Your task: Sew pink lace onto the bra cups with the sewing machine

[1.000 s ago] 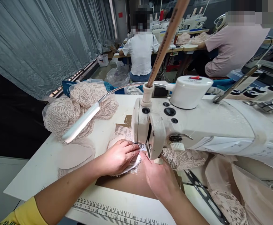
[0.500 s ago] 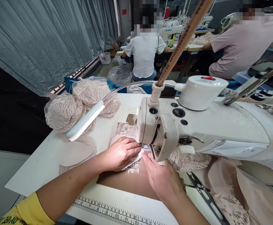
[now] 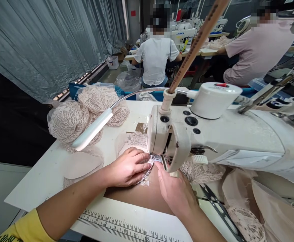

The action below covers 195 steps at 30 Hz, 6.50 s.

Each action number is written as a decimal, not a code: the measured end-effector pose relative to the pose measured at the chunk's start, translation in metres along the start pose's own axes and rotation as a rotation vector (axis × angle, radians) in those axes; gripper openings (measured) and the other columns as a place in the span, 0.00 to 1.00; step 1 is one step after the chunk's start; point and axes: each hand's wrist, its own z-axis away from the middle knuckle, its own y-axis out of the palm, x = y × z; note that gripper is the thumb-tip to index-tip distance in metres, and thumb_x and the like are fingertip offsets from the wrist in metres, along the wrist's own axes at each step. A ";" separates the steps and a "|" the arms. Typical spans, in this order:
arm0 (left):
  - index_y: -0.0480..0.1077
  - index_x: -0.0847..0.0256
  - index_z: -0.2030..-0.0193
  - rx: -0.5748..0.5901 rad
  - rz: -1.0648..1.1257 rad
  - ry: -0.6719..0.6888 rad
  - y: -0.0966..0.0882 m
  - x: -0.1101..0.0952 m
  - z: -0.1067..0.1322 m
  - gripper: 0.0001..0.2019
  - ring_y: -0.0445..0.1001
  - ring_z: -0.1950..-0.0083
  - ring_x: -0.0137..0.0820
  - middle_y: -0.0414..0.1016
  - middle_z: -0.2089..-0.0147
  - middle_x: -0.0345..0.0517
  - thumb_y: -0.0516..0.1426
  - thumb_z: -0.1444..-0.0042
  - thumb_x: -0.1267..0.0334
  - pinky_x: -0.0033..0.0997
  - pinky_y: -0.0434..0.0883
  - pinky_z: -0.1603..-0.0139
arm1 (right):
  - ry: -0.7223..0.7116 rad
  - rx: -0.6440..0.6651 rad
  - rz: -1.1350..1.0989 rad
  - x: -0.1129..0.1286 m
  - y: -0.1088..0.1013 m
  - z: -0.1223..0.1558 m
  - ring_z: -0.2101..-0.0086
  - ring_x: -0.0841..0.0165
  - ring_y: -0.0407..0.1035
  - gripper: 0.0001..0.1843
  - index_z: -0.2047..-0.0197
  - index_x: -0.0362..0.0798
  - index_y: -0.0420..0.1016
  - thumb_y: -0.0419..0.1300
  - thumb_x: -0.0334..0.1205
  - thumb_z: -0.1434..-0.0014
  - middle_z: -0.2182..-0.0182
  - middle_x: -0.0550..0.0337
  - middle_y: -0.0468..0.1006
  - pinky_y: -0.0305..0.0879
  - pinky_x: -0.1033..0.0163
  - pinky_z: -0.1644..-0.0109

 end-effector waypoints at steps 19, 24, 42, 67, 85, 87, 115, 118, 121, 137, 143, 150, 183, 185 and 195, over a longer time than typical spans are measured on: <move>0.66 0.66 0.44 0.032 0.025 0.009 0.003 -0.002 -0.001 0.17 0.66 0.47 0.38 0.71 0.43 0.49 0.46 0.34 0.63 0.41 0.62 0.47 | -0.118 -0.005 0.088 0.009 -0.009 -0.009 0.69 0.67 0.71 0.21 0.50 0.48 0.76 0.50 0.25 0.43 0.64 0.58 0.80 0.60 0.64 0.71; 0.67 0.66 0.45 0.030 0.010 -0.002 0.004 -0.005 -0.004 0.16 0.66 0.48 0.39 0.71 0.43 0.51 0.47 0.35 0.63 0.41 0.62 0.47 | -0.106 -0.001 0.101 0.010 -0.009 -0.009 0.70 0.66 0.71 0.21 0.51 0.48 0.77 0.51 0.26 0.43 0.64 0.58 0.80 0.61 0.63 0.70; 0.70 0.63 0.50 0.002 0.059 -0.078 0.001 -0.002 -0.002 0.14 0.66 0.47 0.38 0.71 0.45 0.48 0.51 0.38 0.61 0.40 0.63 0.47 | -0.042 -0.003 0.041 0.007 -0.010 -0.005 0.70 0.67 0.73 0.21 0.51 0.51 0.78 0.50 0.28 0.41 0.61 0.58 0.81 0.67 0.63 0.66; 0.67 0.64 0.73 0.019 0.014 -0.219 0.006 -0.007 -0.003 0.10 0.65 0.63 0.34 0.69 0.70 0.48 0.52 0.41 0.67 0.32 0.65 0.60 | -0.020 0.021 -0.178 0.003 -0.011 0.000 0.65 0.66 0.74 0.18 0.52 0.47 0.77 0.49 0.32 0.38 0.59 0.57 0.81 0.68 0.65 0.69; 0.68 0.63 0.73 -0.013 0.041 -0.257 0.009 -0.007 -0.006 0.10 0.68 0.62 0.35 0.71 0.72 0.48 0.52 0.42 0.67 0.34 0.66 0.60 | -0.008 0.061 -0.128 0.007 -0.013 -0.006 0.66 0.68 0.74 0.20 0.48 0.50 0.75 0.48 0.30 0.38 0.58 0.58 0.81 0.66 0.65 0.72; 0.68 0.64 0.73 -0.012 0.019 -0.268 0.010 -0.007 -0.006 0.10 0.68 0.63 0.35 0.71 0.72 0.48 0.52 0.42 0.66 0.34 0.66 0.60 | -0.030 0.056 -0.120 0.007 -0.014 -0.008 0.67 0.69 0.74 0.21 0.49 0.50 0.76 0.48 0.30 0.39 0.59 0.59 0.81 0.66 0.66 0.71; 0.74 0.60 0.59 0.004 -0.013 -0.096 0.009 -0.011 -0.001 0.12 0.67 0.54 0.34 0.74 0.49 0.45 0.50 0.35 0.64 0.36 0.61 0.57 | -0.021 0.022 -0.141 0.003 -0.010 -0.006 0.65 0.68 0.74 0.19 0.50 0.51 0.76 0.48 0.31 0.38 0.57 0.60 0.80 0.65 0.65 0.68; 0.73 0.61 0.57 -0.003 -0.070 -0.046 0.016 -0.011 0.001 0.11 0.67 0.55 0.33 0.74 0.48 0.45 0.49 0.35 0.64 0.36 0.61 0.58 | -0.093 0.010 -0.078 0.005 -0.012 -0.007 0.66 0.68 0.73 0.21 0.53 0.50 0.77 0.48 0.27 0.41 0.60 0.61 0.81 0.64 0.65 0.68; 0.72 0.61 0.55 -0.023 -0.071 -0.061 0.019 -0.012 0.001 0.11 0.67 0.54 0.34 0.74 0.47 0.43 0.50 0.35 0.63 0.36 0.61 0.58 | -0.115 -0.002 -0.027 0.006 -0.012 -0.008 0.66 0.68 0.72 0.21 0.53 0.49 0.78 0.48 0.26 0.42 0.61 0.61 0.81 0.62 0.65 0.67; 0.69 0.63 0.46 0.006 0.031 -0.130 0.009 -0.009 -0.002 0.17 0.66 0.50 0.38 0.71 0.43 0.46 0.48 0.36 0.59 0.40 0.63 0.53 | -0.165 -0.014 -0.047 0.003 -0.011 -0.003 0.69 0.68 0.70 0.21 0.53 0.46 0.77 0.48 0.26 0.43 0.62 0.57 0.80 0.59 0.65 0.73; 0.69 0.61 0.48 0.036 0.138 -0.094 0.001 -0.003 0.002 0.21 0.66 0.48 0.42 0.68 0.40 0.48 0.55 0.43 0.50 0.43 0.63 0.48 | -0.076 0.021 -0.202 0.002 -0.013 -0.003 0.69 0.69 0.73 0.16 0.60 0.49 0.76 0.47 0.30 0.39 0.67 0.59 0.80 0.65 0.67 0.68; 0.72 0.61 0.65 -0.049 0.293 -0.165 0.004 0.000 0.002 0.09 0.70 0.51 0.36 0.75 0.50 0.44 0.52 0.38 0.64 0.38 0.64 0.48 | 0.016 -0.017 -0.041 0.001 -0.004 -0.003 0.72 0.68 0.75 0.15 0.54 0.52 0.77 0.49 0.39 0.35 0.72 0.58 0.80 0.64 0.67 0.72; 0.70 0.62 0.47 0.021 0.024 -0.026 0.005 -0.003 0.001 0.16 0.68 0.49 0.36 0.73 0.45 0.47 0.48 0.35 0.59 0.38 0.63 0.49 | -0.181 0.012 -0.040 0.006 -0.011 -0.005 0.72 0.69 0.71 0.21 0.52 0.43 0.76 0.46 0.26 0.42 0.63 0.54 0.79 0.64 0.65 0.71; 0.70 0.62 0.48 0.006 0.026 -0.054 0.006 -0.001 -0.001 0.16 0.68 0.49 0.36 0.73 0.45 0.47 0.48 0.35 0.60 0.38 0.64 0.49 | -0.179 0.005 -0.010 0.007 -0.010 -0.006 0.72 0.69 0.70 0.21 0.51 0.44 0.76 0.47 0.26 0.42 0.61 0.54 0.80 0.64 0.65 0.72; 0.69 0.61 0.48 -0.069 0.010 -0.161 0.005 0.005 -0.006 0.15 0.67 0.48 0.41 0.72 0.46 0.50 0.50 0.38 0.61 0.43 0.66 0.48 | -0.100 0.068 -0.107 0.009 -0.012 -0.007 0.67 0.68 0.73 0.23 0.47 0.45 0.74 0.48 0.27 0.41 0.62 0.52 0.80 0.63 0.67 0.72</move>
